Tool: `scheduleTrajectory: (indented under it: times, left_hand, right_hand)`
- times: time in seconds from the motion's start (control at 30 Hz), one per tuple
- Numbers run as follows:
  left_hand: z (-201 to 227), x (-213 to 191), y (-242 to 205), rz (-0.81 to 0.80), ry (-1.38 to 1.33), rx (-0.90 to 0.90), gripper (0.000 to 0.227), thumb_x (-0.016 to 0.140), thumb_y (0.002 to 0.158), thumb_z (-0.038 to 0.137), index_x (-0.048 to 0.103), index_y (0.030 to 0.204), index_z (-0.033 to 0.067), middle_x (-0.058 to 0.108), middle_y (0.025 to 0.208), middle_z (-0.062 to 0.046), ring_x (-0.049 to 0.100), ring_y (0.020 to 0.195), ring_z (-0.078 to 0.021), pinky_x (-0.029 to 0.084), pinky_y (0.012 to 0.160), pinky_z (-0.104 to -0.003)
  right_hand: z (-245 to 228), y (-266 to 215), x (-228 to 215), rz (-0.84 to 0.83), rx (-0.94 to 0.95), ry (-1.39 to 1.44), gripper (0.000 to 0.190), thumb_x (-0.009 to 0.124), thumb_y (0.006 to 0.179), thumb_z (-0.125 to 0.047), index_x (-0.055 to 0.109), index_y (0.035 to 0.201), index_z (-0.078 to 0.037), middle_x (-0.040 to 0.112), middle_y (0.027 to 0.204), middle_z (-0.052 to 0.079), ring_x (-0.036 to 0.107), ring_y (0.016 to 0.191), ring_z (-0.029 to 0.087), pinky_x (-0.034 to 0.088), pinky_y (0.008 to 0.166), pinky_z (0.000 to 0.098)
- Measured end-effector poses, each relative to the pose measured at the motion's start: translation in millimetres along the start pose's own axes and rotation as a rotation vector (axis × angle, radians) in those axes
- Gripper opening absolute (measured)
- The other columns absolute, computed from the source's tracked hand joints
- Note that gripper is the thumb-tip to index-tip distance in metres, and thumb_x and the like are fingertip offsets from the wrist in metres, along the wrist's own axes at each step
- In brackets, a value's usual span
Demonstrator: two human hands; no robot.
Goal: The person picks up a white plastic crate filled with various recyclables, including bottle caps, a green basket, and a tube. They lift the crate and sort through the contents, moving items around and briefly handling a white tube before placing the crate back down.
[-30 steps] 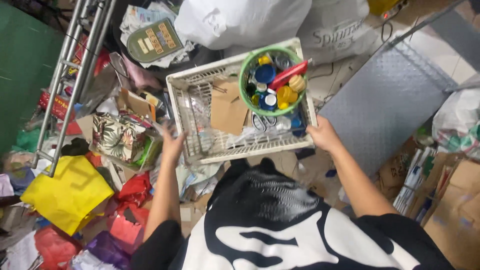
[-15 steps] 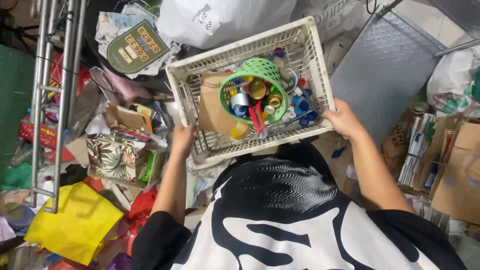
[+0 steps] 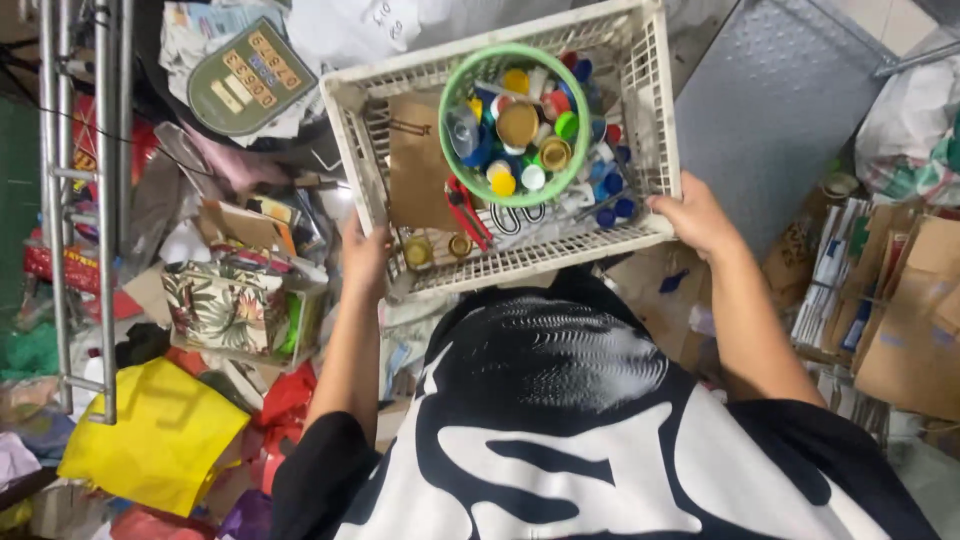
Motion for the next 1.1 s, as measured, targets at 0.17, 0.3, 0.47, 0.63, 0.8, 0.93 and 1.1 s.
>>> scheduleTrajectory:
  times: [0.17, 0.3, 0.47, 0.63, 0.8, 0.93, 1.1]
  left_hand:
    - [8.0, 8.1, 2.7, 0.032, -0.091, -0.102, 0.043, 0.052, 0.088, 0.002, 0.06, 0.13, 0.0077, 0.069, 0.099, -0.001, 0.062, 0.076, -0.0112, 0.055, 0.063, -0.028]
    - [-2.5, 1.5, 9.6, 0.001, -0.045, -0.039, 0.038, 0.053, 0.093, 0.001, 0.063, 0.13, 0.003, 0.068, 0.101, -0.004, 0.059, 0.08, -0.0125, 0.05, 0.068, -0.029]
    - [26.7, 13.4, 1.8, -0.021, -0.119, -0.162, 0.042, 0.049, 0.089, 0.001, 0.058, 0.13, 0.0061, 0.068, 0.101, -0.001, 0.063, 0.078, -0.0112, 0.056, 0.065, -0.03]
    - [28.1, 23.5, 13.9, -0.093, -0.09, -0.156, 0.045, 0.05, 0.089, 0.0, 0.058, 0.133, 0.0055, 0.064, 0.097, -0.004, 0.059, 0.075, -0.0127, 0.055, 0.065, -0.032]
    - [-10.8, 34.5, 40.4, -0.085, -0.136, -0.133, 0.043, 0.051, 0.089, 0.001, 0.056, 0.132, 0.0055, 0.068, 0.102, -0.004, 0.063, 0.078, -0.0132, 0.056, 0.066, -0.031]
    - [-83.7, 38.1, 44.6, -0.102, -0.086, -0.143, 0.045, 0.052, 0.089, 0.001, 0.056, 0.134, 0.0059, 0.063, 0.095, -0.005, 0.059, 0.073, -0.0134, 0.054, 0.062, -0.031]
    - [-160.2, 48.9, 22.0, -0.11, 0.011, -0.255, 0.044, 0.052, 0.089, 0.0, 0.058, 0.133, 0.0058, 0.065, 0.092, -0.006, 0.06, 0.069, -0.0139, 0.052, 0.059, -0.03]
  right_hand:
    - [0.3, 13.0, -0.1, 0.049, -0.06, -0.034, 0.031, 0.062, 0.093, -0.005, 0.063, 0.123, 0.002, 0.07, 0.103, 0.008, 0.064, 0.091, 0.018, 0.051, 0.081, 0.0336]
    - [-13.9, 13.6, 11.4, 0.059, -0.133, 0.04, 0.03, 0.06, 0.093, -0.003, 0.064, 0.122, 0.003, 0.07, 0.106, 0.008, 0.063, 0.093, 0.017, 0.051, 0.084, 0.0327]
    - [-2.4, -0.9, 17.5, 0.107, -0.022, 0.097, 0.027, 0.06, 0.095, -0.006, 0.065, 0.121, 0.003, 0.07, 0.106, 0.011, 0.063, 0.092, 0.019, 0.05, 0.081, 0.035]
    - [-12.9, -10.4, 9.0, 0.137, 0.071, 0.019, 0.035, 0.063, 0.096, -0.01, 0.058, 0.128, 0.001, 0.069, 0.114, 0.014, 0.066, 0.099, 0.021, 0.052, 0.085, 0.0361]
    - [-14.5, -0.4, 1.1, 0.213, -0.041, -0.005, 0.047, 0.066, 0.098, -0.011, 0.046, 0.139, 0.002, 0.065, 0.124, 0.016, 0.064, 0.11, 0.023, 0.05, 0.092, 0.0382]
    - [36.6, -0.6, 10.4, 0.232, 0.027, -0.063, 0.046, 0.059, 0.093, -0.006, 0.049, 0.138, -0.002, 0.067, 0.12, 0.016, 0.066, 0.108, 0.028, 0.051, 0.092, 0.0415]
    - [183.6, 25.8, 32.5, 0.271, -0.056, -0.148, 0.041, 0.059, 0.094, -0.005, 0.053, 0.134, -0.001, 0.067, 0.121, 0.021, 0.065, 0.112, 0.032, 0.049, 0.099, 0.0408]
Point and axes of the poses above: each hand's wrist, its own y-axis towards the middle knuckle, its own x-axis out of the palm, z = x × y, the point moved 5 cm from there along y, towards the middle knuckle
